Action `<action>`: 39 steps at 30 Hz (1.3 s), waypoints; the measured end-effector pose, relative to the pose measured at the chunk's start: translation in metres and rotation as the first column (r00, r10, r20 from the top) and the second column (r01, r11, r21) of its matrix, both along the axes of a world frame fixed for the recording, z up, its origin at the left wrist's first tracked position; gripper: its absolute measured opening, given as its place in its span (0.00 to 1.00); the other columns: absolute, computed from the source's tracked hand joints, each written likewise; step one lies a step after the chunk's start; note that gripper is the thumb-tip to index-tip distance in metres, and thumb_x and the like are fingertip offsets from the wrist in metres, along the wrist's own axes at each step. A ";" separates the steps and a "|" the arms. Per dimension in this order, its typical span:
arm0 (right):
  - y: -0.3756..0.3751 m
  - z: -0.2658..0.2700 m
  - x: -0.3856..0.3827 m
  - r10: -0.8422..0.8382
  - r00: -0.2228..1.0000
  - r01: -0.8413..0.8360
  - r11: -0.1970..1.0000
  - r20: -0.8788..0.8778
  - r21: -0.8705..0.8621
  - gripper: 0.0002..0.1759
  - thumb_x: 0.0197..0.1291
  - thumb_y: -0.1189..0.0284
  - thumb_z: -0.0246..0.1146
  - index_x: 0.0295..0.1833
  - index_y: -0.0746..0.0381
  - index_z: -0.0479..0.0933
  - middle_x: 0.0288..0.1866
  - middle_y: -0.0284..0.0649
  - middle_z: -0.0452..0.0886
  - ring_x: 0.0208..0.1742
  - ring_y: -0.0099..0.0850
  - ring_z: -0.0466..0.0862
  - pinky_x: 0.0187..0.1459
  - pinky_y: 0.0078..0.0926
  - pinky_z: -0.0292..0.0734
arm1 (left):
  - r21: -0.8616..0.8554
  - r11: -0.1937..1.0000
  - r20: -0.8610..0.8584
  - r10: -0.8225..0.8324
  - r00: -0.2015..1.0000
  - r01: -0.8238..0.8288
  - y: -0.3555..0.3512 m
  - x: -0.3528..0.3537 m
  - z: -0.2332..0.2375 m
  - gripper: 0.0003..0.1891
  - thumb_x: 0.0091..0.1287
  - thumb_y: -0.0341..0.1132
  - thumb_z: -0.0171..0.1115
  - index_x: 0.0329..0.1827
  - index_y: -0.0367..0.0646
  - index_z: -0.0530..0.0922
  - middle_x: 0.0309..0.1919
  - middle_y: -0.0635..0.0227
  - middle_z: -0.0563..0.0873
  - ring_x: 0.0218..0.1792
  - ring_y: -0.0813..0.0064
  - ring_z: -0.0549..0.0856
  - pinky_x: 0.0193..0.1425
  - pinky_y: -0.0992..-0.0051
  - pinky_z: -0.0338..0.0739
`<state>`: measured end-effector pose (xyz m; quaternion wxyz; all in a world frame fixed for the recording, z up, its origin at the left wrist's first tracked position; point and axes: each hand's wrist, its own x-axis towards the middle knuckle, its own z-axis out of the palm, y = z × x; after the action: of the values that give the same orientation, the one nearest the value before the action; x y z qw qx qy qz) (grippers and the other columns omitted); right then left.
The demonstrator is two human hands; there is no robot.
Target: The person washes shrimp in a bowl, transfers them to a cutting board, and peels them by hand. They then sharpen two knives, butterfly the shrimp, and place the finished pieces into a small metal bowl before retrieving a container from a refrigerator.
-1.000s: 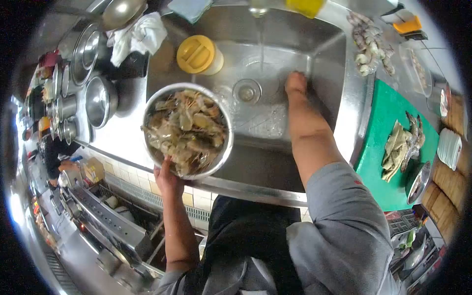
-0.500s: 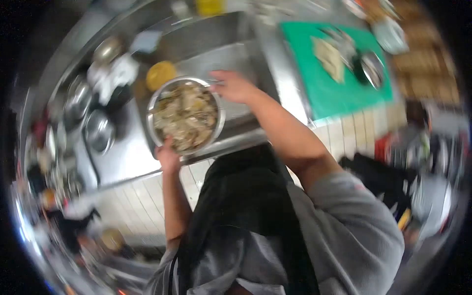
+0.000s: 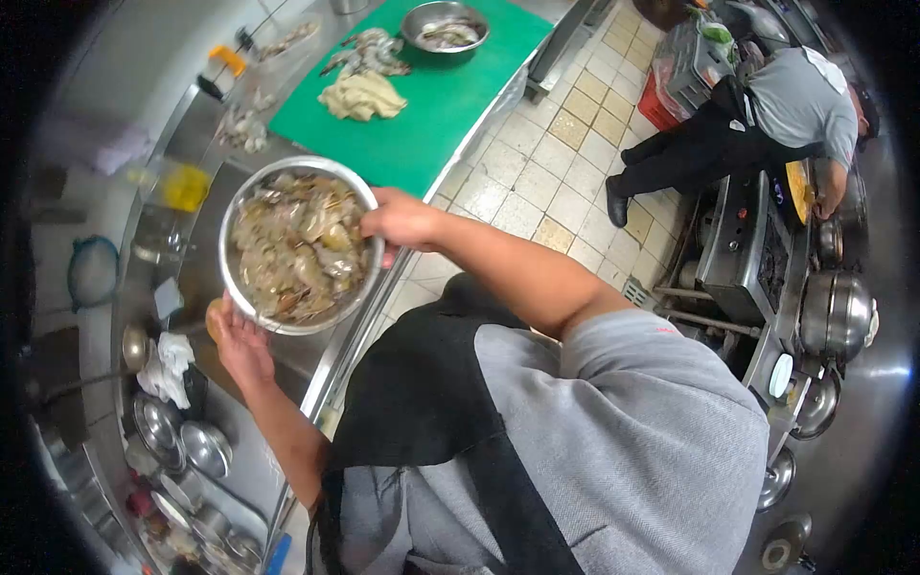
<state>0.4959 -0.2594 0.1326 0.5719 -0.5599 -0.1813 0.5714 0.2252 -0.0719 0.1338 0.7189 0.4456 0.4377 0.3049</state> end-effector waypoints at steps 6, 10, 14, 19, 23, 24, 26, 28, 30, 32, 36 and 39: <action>-0.153 0.015 0.134 -0.355 0.935 0.356 0.935 0.025 -0.015 0.21 0.58 0.76 0.57 0.58 0.72 0.71 0.35 0.46 0.83 0.20 0.32 0.82 0.19 0.28 0.79 | 0.117 0.983 -0.010 -0.139 0.990 0.139 -0.091 0.131 -0.009 0.23 0.75 0.38 0.57 0.69 0.34 0.70 0.60 0.56 0.82 0.55 0.66 0.82 0.60 0.66 0.77; -0.257 0.030 0.207 -0.561 0.814 0.576 0.813 0.152 -0.087 0.19 0.60 0.77 0.57 0.57 0.70 0.71 0.38 0.46 0.82 0.23 0.32 0.83 0.20 0.27 0.79 | -0.003 0.759 0.078 -0.649 0.757 0.651 -0.170 0.237 -0.031 0.20 0.73 0.36 0.60 0.65 0.36 0.74 0.56 0.60 0.84 0.50 0.72 0.84 0.54 0.72 0.80; -0.333 0.020 0.250 -0.729 0.642 0.767 0.610 0.239 -0.200 0.20 0.59 0.79 0.53 0.58 0.71 0.69 0.39 0.47 0.81 0.23 0.33 0.82 0.19 0.27 0.79 | -0.355 0.485 -0.017 -0.858 0.514 0.799 -0.228 0.357 -0.118 0.23 0.72 0.37 0.61 0.68 0.38 0.73 0.57 0.67 0.83 0.51 0.77 0.82 0.54 0.73 0.79; -0.386 -0.021 0.281 -0.797 0.511 0.850 0.411 0.322 -0.330 0.23 0.56 0.78 0.52 0.59 0.72 0.69 0.38 0.48 0.80 0.23 0.35 0.81 0.18 0.27 0.78 | -0.371 0.652 -0.338 -0.758 0.558 0.661 -0.231 0.508 -0.265 0.34 0.69 0.41 0.62 0.76 0.41 0.62 0.63 0.62 0.77 0.52 0.70 0.81 0.53 0.67 0.78; -0.399 -0.058 0.297 -0.833 0.464 0.866 0.357 0.300 -0.349 0.23 0.55 0.79 0.50 0.58 0.71 0.69 0.39 0.47 0.80 0.24 0.35 0.82 0.16 0.27 0.79 | -0.395 0.912 -0.468 -0.303 0.830 0.110 -0.224 0.584 -0.348 0.31 0.67 0.40 0.62 0.73 0.41 0.65 0.57 0.58 0.80 0.48 0.65 0.84 0.45 0.64 0.83; -0.402 -0.068 0.303 -0.837 0.473 0.857 0.365 0.274 -0.365 0.22 0.56 0.80 0.50 0.58 0.71 0.69 0.39 0.47 0.80 0.24 0.34 0.82 0.16 0.27 0.79 | -0.415 0.907 -0.464 -0.281 0.840 0.073 -0.218 0.595 -0.363 0.31 0.67 0.40 0.62 0.72 0.41 0.66 0.56 0.58 0.81 0.48 0.65 0.84 0.44 0.64 0.83; -0.386 -0.075 0.317 -0.850 0.458 0.861 0.352 0.260 -0.367 0.20 0.57 0.79 0.51 0.56 0.71 0.70 0.36 0.46 0.81 0.19 0.33 0.80 0.17 0.26 0.77 | -0.440 0.895 -0.457 -0.293 0.840 0.072 -0.203 0.613 -0.375 0.31 0.67 0.40 0.62 0.72 0.41 0.66 0.55 0.58 0.81 0.46 0.64 0.85 0.43 0.64 0.83; -0.381 -0.088 0.330 -0.845 0.473 0.848 0.361 0.248 -0.388 0.19 0.58 0.79 0.50 0.56 0.71 0.70 0.36 0.46 0.82 0.19 0.34 0.80 0.16 0.27 0.77 | -0.450 0.891 -0.463 -0.296 0.836 0.066 -0.195 0.619 -0.385 0.30 0.67 0.40 0.61 0.71 0.41 0.67 0.54 0.57 0.81 0.45 0.64 0.85 0.41 0.64 0.83; -0.372 -0.095 0.343 -0.806 0.548 0.804 0.435 0.223 -0.405 0.20 0.58 0.79 0.50 0.57 0.71 0.70 0.37 0.47 0.81 0.22 0.33 0.81 0.17 0.27 0.79 | -0.453 0.888 -0.466 -0.307 0.829 0.074 -0.191 0.622 -0.391 0.30 0.67 0.40 0.61 0.70 0.40 0.67 0.53 0.57 0.82 0.44 0.63 0.85 0.40 0.64 0.84; -0.362 -0.104 0.356 -0.783 0.577 0.788 0.459 0.232 -0.410 0.21 0.59 0.79 0.50 0.58 0.72 0.69 0.38 0.48 0.81 0.24 0.33 0.82 0.18 0.27 0.81 | -0.462 0.881 -0.480 -0.346 0.806 0.103 -0.193 0.619 -0.394 0.29 0.67 0.40 0.61 0.70 0.40 0.68 0.52 0.57 0.82 0.42 0.63 0.86 0.39 0.65 0.84; -0.333 -0.110 0.378 -0.672 0.676 0.728 0.544 0.304 -0.416 0.21 0.58 0.77 0.51 0.58 0.71 0.69 0.39 0.46 0.80 0.26 0.33 0.82 0.18 0.27 0.80 | -0.509 0.830 -0.510 -0.503 0.697 0.227 -0.222 0.595 -0.386 0.28 0.66 0.40 0.61 0.69 0.40 0.69 0.50 0.56 0.83 0.40 0.62 0.87 0.36 0.65 0.85; -0.297 -0.120 0.397 -0.534 0.736 0.674 0.627 0.416 -0.389 0.22 0.59 0.77 0.52 0.59 0.72 0.68 0.37 0.48 0.80 0.28 0.33 0.82 0.15 0.26 0.77 | -0.470 0.815 -0.483 -0.559 0.674 0.339 -0.260 0.560 -0.378 0.25 0.66 0.40 0.59 0.65 0.38 0.71 0.44 0.55 0.84 0.32 0.61 0.88 0.29 0.67 0.84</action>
<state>0.8932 -0.5566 0.0123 0.5300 -0.7893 0.1058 0.2915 0.7851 -0.3316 -0.2444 0.6603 0.4817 0.5629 -0.1230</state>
